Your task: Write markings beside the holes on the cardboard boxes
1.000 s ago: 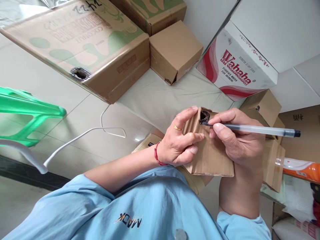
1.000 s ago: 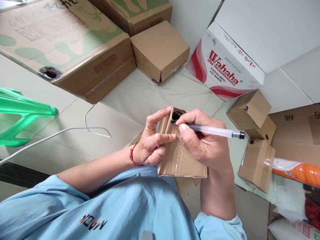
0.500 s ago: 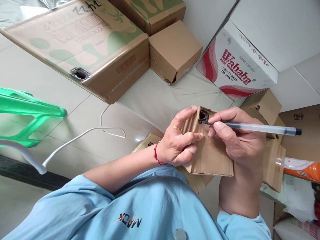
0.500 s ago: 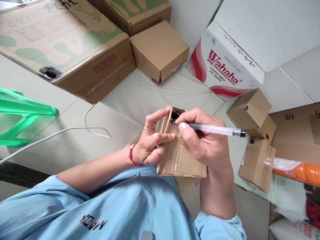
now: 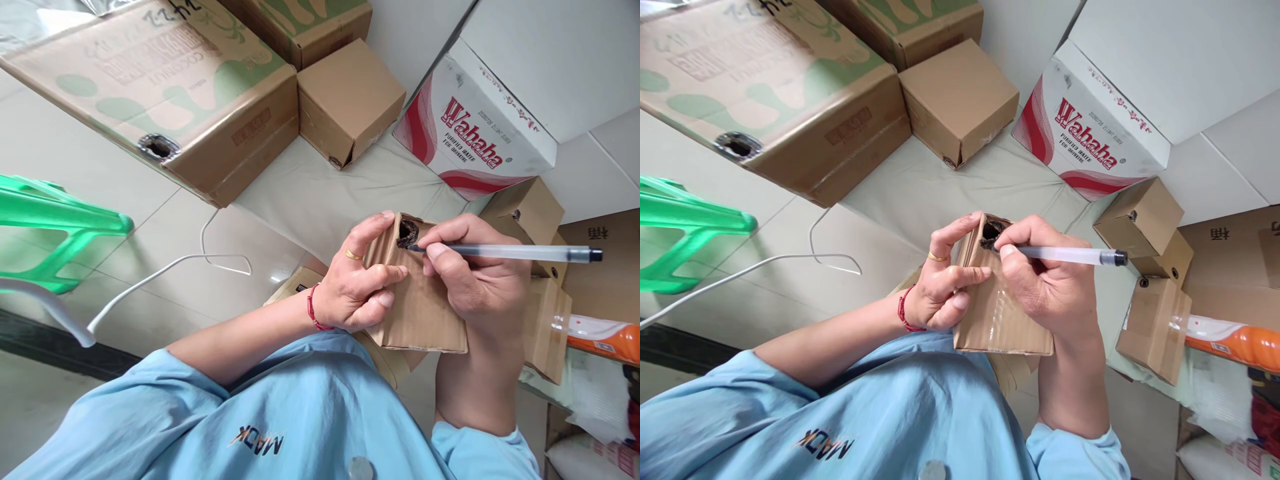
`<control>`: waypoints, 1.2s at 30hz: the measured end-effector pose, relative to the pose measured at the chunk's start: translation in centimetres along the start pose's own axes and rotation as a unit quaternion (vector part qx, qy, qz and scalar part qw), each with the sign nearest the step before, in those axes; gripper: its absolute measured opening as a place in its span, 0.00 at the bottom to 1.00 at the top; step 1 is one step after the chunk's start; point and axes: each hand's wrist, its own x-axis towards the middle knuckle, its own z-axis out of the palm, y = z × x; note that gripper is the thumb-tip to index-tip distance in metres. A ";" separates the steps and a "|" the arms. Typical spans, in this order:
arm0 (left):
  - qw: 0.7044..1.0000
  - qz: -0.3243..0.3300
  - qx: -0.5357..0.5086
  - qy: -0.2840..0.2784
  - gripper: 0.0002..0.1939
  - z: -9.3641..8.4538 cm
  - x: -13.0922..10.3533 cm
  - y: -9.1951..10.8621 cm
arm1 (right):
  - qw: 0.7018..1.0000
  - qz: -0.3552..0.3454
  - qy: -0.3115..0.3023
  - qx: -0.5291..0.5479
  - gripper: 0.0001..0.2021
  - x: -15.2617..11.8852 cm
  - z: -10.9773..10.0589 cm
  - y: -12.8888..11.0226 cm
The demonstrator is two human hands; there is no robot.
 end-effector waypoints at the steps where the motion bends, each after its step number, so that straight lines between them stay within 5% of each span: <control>1: 1.000 -0.004 0.001 -0.002 0.15 0.0 0.0 0.0 | 1.000 0.006 0.017 -0.007 0.07 -0.1 0.1 0.0; 6: 1.000 -0.009 -0.004 -0.002 0.15 0.0 -0.1 0.0 | 0.997 0.015 0.076 -0.001 0.07 -0.4 0.5 0.0; 13: 1.000 0.006 -0.003 0.010 0.16 0.2 0.1 0.1 | 0.999 -0.001 0.037 0.000 0.07 -0.2 0.4 0.0; 28: 1.000 -0.008 -0.011 0.003 0.15 0.0 0.0 0.1 | 0.994 0.011 0.106 -0.014 0.07 0.0 0.7 0.2; 36: 1.000 -0.006 -0.012 0.003 0.16 0.0 0.1 0.2 | 0.999 0.014 0.049 0.008 0.06 0.1 0.5 0.1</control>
